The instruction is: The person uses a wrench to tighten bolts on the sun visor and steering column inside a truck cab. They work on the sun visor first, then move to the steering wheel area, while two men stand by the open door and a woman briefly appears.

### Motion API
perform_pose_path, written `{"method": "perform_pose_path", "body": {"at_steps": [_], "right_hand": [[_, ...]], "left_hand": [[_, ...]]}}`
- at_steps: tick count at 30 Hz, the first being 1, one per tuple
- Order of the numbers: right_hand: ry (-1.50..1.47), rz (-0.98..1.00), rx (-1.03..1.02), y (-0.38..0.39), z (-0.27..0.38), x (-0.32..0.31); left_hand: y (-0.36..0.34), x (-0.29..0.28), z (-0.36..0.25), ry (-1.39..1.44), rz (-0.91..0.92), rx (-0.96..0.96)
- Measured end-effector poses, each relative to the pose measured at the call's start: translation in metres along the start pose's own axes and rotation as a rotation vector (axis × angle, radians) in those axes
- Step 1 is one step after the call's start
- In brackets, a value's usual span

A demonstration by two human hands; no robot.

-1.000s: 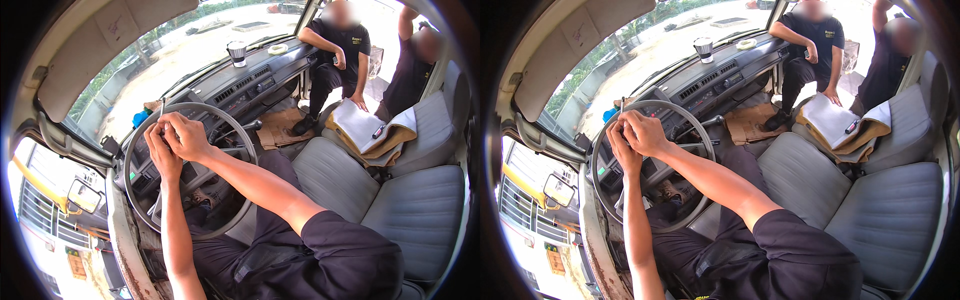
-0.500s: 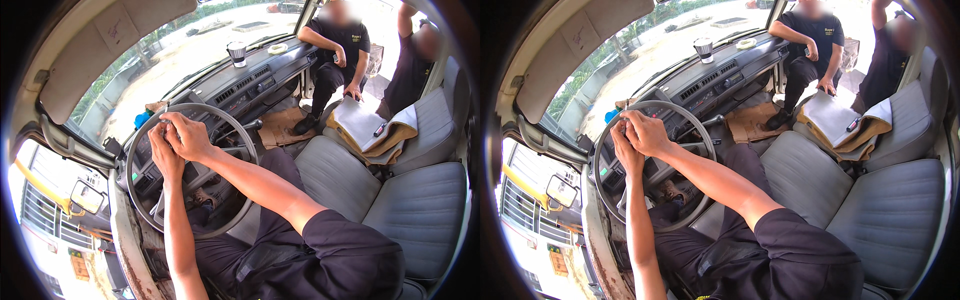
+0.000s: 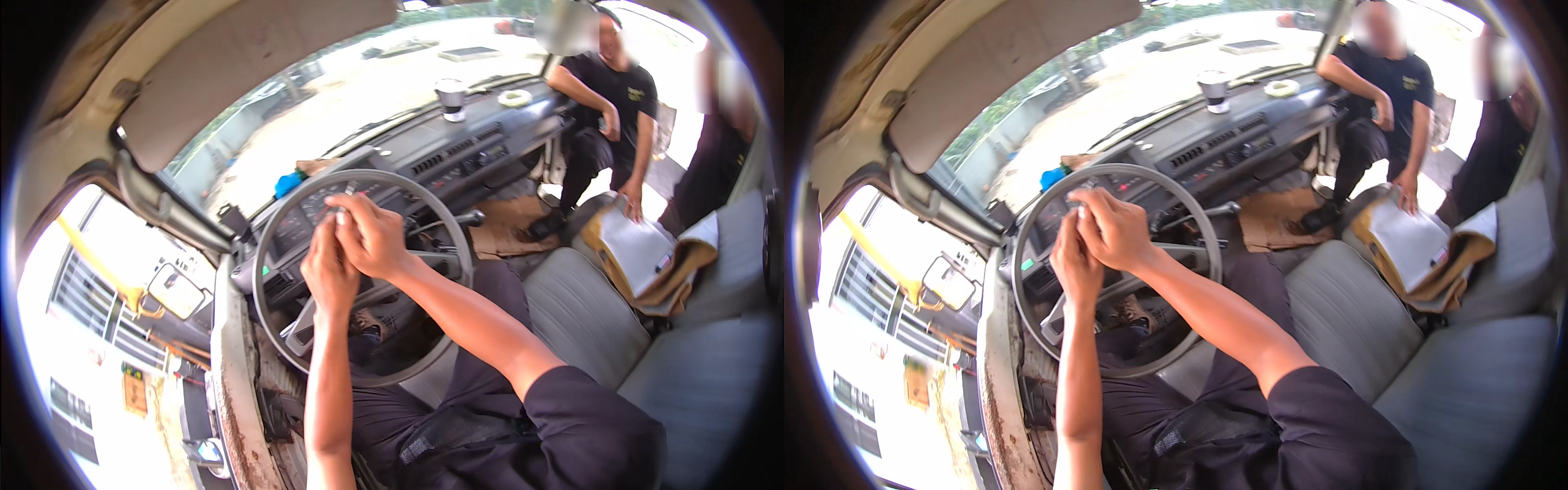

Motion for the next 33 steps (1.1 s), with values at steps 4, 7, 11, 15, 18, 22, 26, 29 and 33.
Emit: {"method": "perform_pose_path", "body": {"at_steps": [4, 7, 11, 15, 18, 22, 26, 29, 33], "right_hand": [[-0.012, 0.15, -0.123, 0.043, 0.025, -0.032], [0.052, 0.366, -0.201, 0.081, 0.039, -0.074], [0.064, 0.694, -0.156, 0.099, 0.053, -0.113], [0.125, 0.968, 0.072, 0.098, 0.06, -0.117], [0.23, 1.122, 0.205, 0.095, 0.065, -0.109], [0.329, 1.168, 0.211, 0.104, 0.058, -0.104], [0.429, 1.234, 0.184, 0.108, 0.055, -0.106], [0.475, 1.27, 0.122, 0.106, 0.06, -0.102], [0.48, 1.241, 0.134, 0.108, 0.061, -0.101]], "left_hand": [[0.064, -0.033, -0.022, 0.114, 0.037, -0.116], [0.116, -0.057, -0.042, 0.186, 0.158, -0.254], [0.137, -0.076, -0.059, 0.299, 0.451, -0.381], [0.136, -0.071, -0.062, 0.238, 0.578, -0.445], [0.14, -0.071, -0.063, 0.155, 0.559, -0.471], [0.142, -0.065, -0.062, 0.029, 0.534, -0.477], [0.144, -0.057, -0.063, -0.063, 0.549, -0.459], [0.151, -0.055, -0.056, -0.115, 0.53, -0.415], [0.148, -0.057, -0.059, -0.101, 0.528, -0.45]]}}
Point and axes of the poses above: each hand's wrist, its own y-axis away from the middle knuckle, its own x-axis out of the palm, z = x × y, the point moved 1 cm from there along -y, towards the middle knuckle
